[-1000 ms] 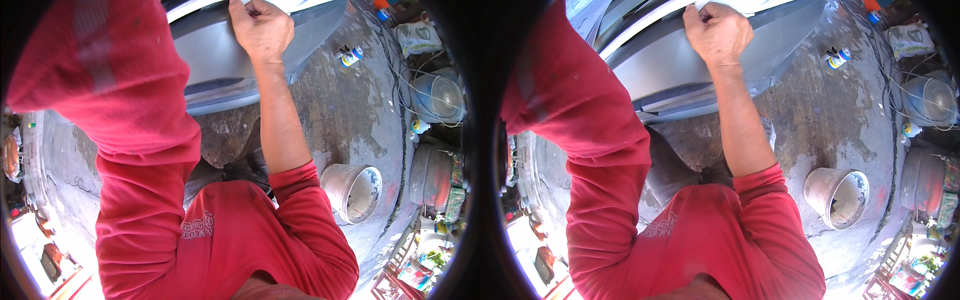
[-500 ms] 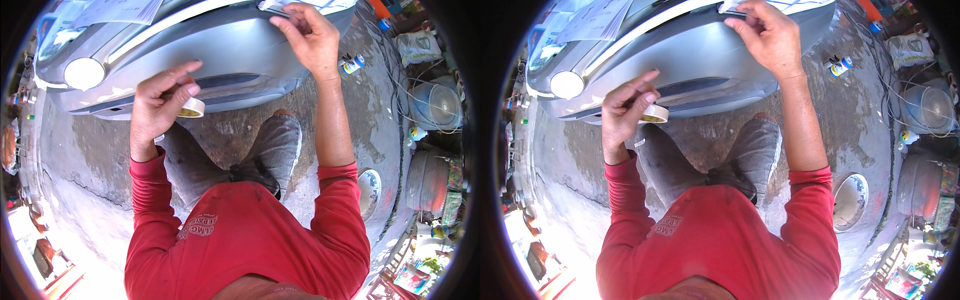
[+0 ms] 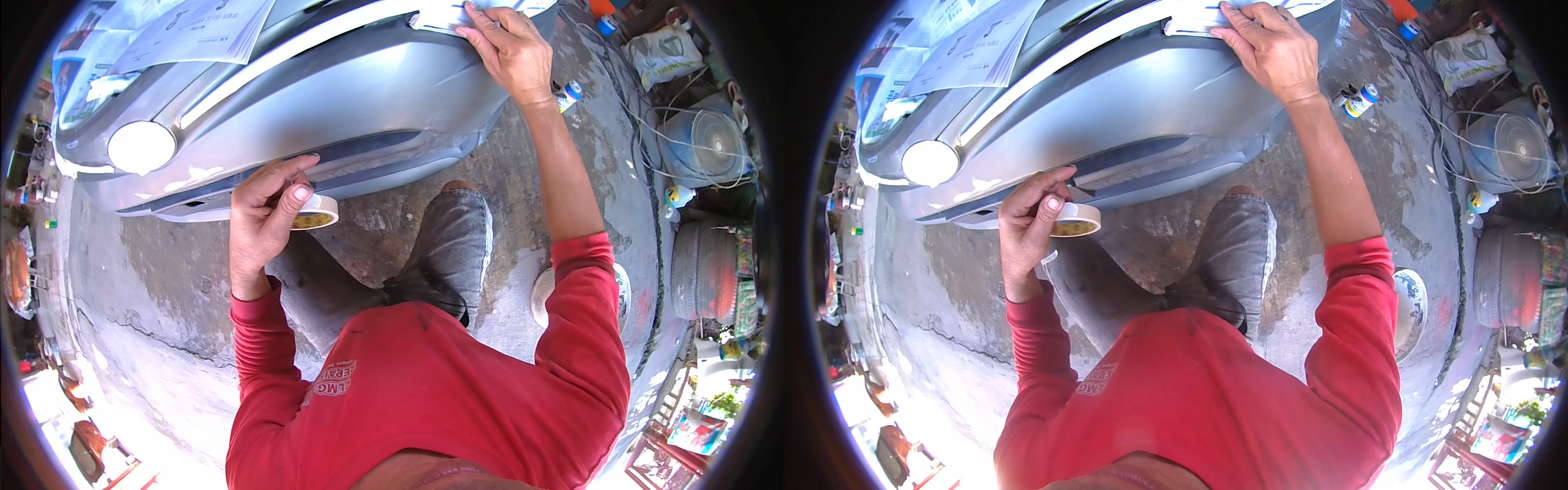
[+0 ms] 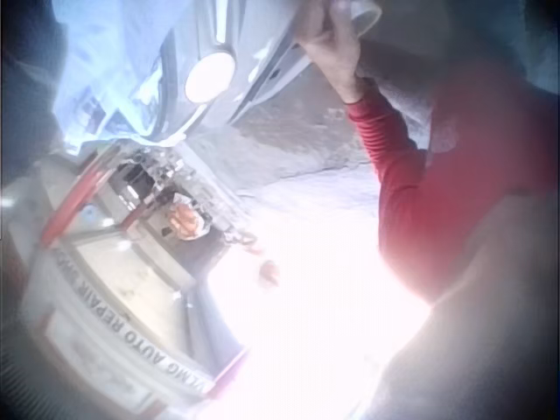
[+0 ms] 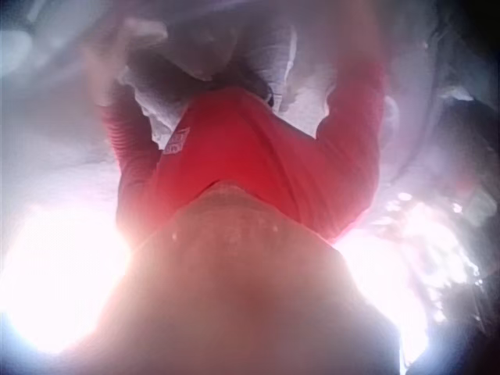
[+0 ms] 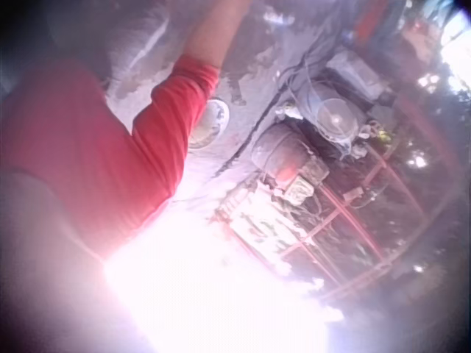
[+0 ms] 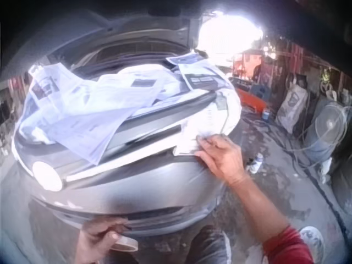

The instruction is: The person applies masking tape around the Toyota emblem and along the bumper edges of a silver car. They smooth the tape to ensure adhesion and continue taping the lower bumper area, preparing the surface for painting or detailing.

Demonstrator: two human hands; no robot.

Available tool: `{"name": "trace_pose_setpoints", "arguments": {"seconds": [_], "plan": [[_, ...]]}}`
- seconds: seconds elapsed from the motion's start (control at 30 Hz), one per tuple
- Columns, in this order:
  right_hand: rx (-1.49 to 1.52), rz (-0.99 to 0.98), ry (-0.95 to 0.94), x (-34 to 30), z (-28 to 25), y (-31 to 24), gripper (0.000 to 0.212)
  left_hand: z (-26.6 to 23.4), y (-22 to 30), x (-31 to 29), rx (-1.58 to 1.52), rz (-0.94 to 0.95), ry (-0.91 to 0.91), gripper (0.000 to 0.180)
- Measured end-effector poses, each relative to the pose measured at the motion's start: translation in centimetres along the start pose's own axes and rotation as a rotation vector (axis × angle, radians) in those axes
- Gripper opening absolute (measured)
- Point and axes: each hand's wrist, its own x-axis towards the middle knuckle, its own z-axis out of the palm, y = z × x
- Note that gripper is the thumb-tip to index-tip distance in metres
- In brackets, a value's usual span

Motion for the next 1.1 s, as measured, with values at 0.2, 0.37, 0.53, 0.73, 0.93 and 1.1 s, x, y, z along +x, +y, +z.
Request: {"name": "trace_pose_setpoints", "arguments": {"seconds": [0.2, 0.37, 0.53, 0.73, 0.93, 1.1], "plan": [[0.865, 0.649, -0.34, -4.3, -1.4, -10.7, 0.033, 1.8, 1.8, 1.6, -0.107, -0.218, 0.113, 0.032], [1.26, 0.976, -0.387, -7.4, -1.7, -16.3, 0.032, 4.1, 3.2, 3.4, 0.068, -0.043, 0.03, 0.055], [1.204, 0.883, -0.243, -7.9, -1.9, -16.8, 0.024, 6.2, 4.0, 4.4, 0.395, 0.223, -0.098, 0.062], [0.884, 0.714, -0.071, -8.7, -1.2, -12.8, 0.013, 7.0, 6.0, 8.1, 0.469, 0.312, -0.295, 0.054], [0.782, 0.916, 0.119, -6.1, 2.8, -1.9, 0.018, 3.2, 8.5, 14.7, 0.796, 0.52, -0.442, 0.028], [0.58, 0.907, 0.232, -5.4, 4.2, 0.7, 0.018, 4.5, 10.9, 17.7, 1.159, 0.672, -0.515, 0.022]]}}
